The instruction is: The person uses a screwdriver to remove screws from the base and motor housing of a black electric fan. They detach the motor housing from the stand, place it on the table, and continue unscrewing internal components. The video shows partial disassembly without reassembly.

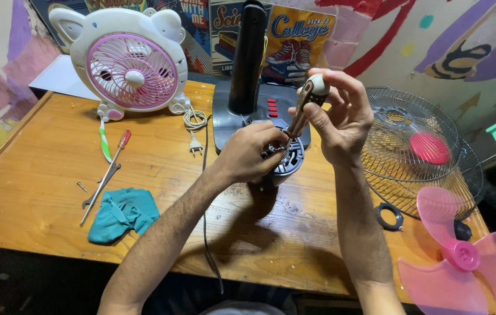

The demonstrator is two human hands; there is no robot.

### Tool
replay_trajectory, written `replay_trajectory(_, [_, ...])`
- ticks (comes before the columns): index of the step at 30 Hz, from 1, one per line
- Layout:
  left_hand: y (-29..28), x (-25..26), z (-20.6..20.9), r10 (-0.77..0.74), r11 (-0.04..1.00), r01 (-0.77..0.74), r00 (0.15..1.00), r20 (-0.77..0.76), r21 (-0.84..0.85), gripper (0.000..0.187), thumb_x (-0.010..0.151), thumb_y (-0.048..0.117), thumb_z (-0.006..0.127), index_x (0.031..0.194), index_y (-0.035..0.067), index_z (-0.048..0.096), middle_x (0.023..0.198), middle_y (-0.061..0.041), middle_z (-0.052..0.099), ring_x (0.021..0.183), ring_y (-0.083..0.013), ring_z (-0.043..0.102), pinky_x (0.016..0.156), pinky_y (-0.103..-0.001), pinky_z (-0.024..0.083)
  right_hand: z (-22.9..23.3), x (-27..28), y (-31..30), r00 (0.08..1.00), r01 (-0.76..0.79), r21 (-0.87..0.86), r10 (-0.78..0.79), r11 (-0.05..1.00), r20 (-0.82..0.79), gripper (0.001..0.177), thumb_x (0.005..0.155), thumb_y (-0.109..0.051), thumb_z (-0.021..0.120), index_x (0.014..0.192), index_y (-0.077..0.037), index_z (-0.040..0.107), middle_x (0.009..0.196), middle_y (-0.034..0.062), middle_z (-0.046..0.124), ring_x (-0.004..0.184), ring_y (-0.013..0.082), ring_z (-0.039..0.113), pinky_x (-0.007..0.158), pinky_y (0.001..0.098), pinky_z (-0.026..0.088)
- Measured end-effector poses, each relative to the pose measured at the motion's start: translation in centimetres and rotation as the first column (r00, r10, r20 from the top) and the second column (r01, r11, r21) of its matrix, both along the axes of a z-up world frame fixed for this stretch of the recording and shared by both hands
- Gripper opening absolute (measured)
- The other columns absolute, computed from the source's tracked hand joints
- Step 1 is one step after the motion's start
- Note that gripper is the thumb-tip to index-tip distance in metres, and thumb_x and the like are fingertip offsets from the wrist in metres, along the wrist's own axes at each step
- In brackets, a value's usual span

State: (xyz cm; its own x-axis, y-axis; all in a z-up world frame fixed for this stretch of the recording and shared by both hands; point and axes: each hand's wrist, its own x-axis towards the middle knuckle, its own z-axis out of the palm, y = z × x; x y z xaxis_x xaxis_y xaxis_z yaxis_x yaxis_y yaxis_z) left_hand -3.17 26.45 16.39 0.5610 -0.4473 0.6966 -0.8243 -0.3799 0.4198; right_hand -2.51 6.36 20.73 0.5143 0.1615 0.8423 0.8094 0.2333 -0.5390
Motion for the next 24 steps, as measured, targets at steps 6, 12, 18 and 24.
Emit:
replay_trajectory(6, [-0.2, 0.4, 0.1, -0.030, 1.000, 0.030, 0.999, -0.027, 0.003, 0.017, 0.088, 0.017, 0.076, 0.101, 0.009, 0.070, 0.095, -0.007, 0.068, 0.089, -0.0246, 0.071, 0.078, -0.037, 0.058, -0.3, 0.4, -0.3, 1.000, 0.009, 0.015, -0.009, 1.000, 0.006, 0.044, 0.105, 0.000, 0.074, 0.143, -0.003, 0.053, 0.137, 0.0191, 0.060, 0.116, 0.0214, 0.068, 0.090, 0.0420, 0.064])
replay_trajectory(12, [-0.3, 0.5, 0.1, -0.039, 0.999, 0.039, 0.999, -0.023, -0.007, 0.016, 0.089, 0.018, 0.075, 0.101, 0.008, 0.069, 0.094, -0.007, 0.069, 0.088, -0.0238, 0.072, 0.077, -0.037, 0.058, -0.3, 0.4, -0.4, 1.000, 0.019, 0.011, -0.019, 1.000, 0.003, 0.045, 0.104, -0.001, 0.074, 0.143, -0.003, 0.052, 0.138, 0.0190, 0.060, 0.118, 0.0215, 0.068, 0.091, 0.0416, 0.064])
replay_trajectory(18, [-0.3, 0.7, -0.2, -0.038, 0.999, 0.038, 0.998, -0.046, -0.001, 0.017, 0.089, 0.018, 0.075, 0.101, 0.007, 0.069, 0.094, -0.008, 0.069, 0.088, -0.0237, 0.072, 0.078, -0.037, 0.059, -0.4, 0.4, -0.4, 0.998, 0.044, -0.021, -0.043, 0.999, 0.049, 0.044, 0.104, 0.000, 0.073, 0.143, -0.003, 0.052, 0.138, 0.0198, 0.060, 0.116, 0.0213, 0.070, 0.090, 0.0408, 0.064])
replay_trajectory(24, [-0.2, 1.0, -0.2, -0.097, 0.995, 0.096, 0.993, -0.063, -0.023, 0.016, 0.089, 0.016, 0.074, 0.101, 0.006, 0.069, 0.095, -0.008, 0.071, 0.089, -0.0222, 0.073, 0.080, -0.035, 0.060, -0.3, 0.1, -0.5, 0.998, 0.049, -0.031, -0.047, 0.998, 0.047, 0.045, 0.105, 0.002, 0.073, 0.144, -0.003, 0.051, 0.138, 0.0193, 0.059, 0.116, 0.0210, 0.069, 0.091, 0.0413, 0.064])
